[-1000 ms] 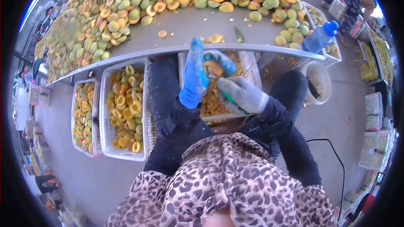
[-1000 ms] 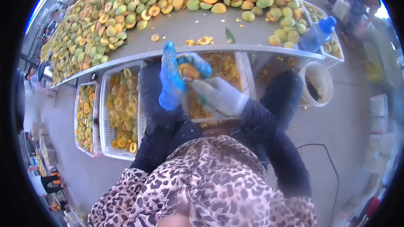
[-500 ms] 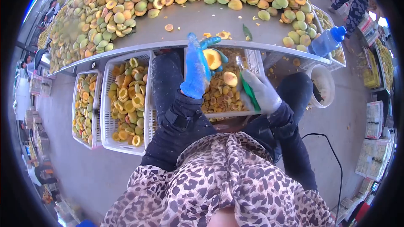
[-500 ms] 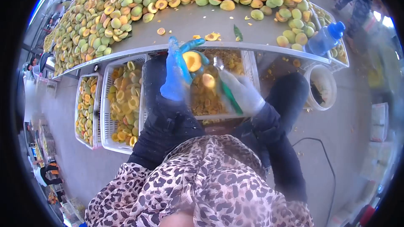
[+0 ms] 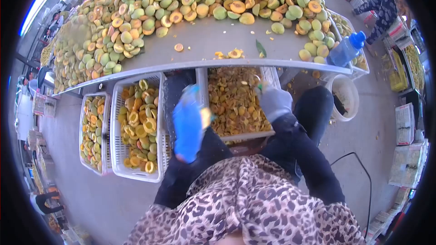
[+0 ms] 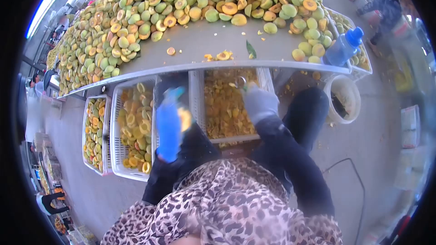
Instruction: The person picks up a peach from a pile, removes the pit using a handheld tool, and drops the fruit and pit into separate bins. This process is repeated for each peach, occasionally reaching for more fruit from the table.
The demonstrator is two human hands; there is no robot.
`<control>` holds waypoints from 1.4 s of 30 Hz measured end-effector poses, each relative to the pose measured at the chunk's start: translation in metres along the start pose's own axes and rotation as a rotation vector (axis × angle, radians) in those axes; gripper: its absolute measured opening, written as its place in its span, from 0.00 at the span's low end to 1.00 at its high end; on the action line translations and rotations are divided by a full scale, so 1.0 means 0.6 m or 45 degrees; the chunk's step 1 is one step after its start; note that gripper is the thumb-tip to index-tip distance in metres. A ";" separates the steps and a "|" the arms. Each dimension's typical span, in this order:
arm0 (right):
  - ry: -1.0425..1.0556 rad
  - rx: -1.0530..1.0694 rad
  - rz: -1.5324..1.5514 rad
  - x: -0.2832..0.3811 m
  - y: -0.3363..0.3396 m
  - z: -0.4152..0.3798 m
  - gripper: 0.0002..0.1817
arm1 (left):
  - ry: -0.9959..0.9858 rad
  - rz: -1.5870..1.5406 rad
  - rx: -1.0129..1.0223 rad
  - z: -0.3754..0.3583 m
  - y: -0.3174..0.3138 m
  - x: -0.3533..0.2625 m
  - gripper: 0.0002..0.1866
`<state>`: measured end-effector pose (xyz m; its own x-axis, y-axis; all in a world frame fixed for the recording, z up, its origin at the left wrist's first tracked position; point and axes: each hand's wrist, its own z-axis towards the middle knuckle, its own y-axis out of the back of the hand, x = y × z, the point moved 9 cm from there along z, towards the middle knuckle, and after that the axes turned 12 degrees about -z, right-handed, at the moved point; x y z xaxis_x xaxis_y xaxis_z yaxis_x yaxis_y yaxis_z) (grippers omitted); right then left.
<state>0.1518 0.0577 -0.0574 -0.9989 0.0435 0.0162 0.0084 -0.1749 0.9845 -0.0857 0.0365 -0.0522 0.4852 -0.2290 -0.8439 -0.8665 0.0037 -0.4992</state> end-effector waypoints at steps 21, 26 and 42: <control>0.131 0.475 0.616 -0.027 -0.185 -0.008 0.17 | -1.218 2.189 0.822 0.623 -0.380 -0.002 0.29; 0.098 0.577 0.617 -0.037 -0.217 -0.003 0.18 | -0.918 2.758 0.673 0.685 -0.371 0.087 0.27; 0.136 -0.198 1.157 -0.044 0.095 0.071 0.12 | 0.247 -0.463 0.213 0.290 -0.201 0.016 0.19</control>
<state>0.1808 0.0887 0.0057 -0.6107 -0.2646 0.7463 0.7916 -0.2275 0.5671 0.0440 0.2031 -0.0339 0.7099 -0.4231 -0.5630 -0.6051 0.0426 -0.7950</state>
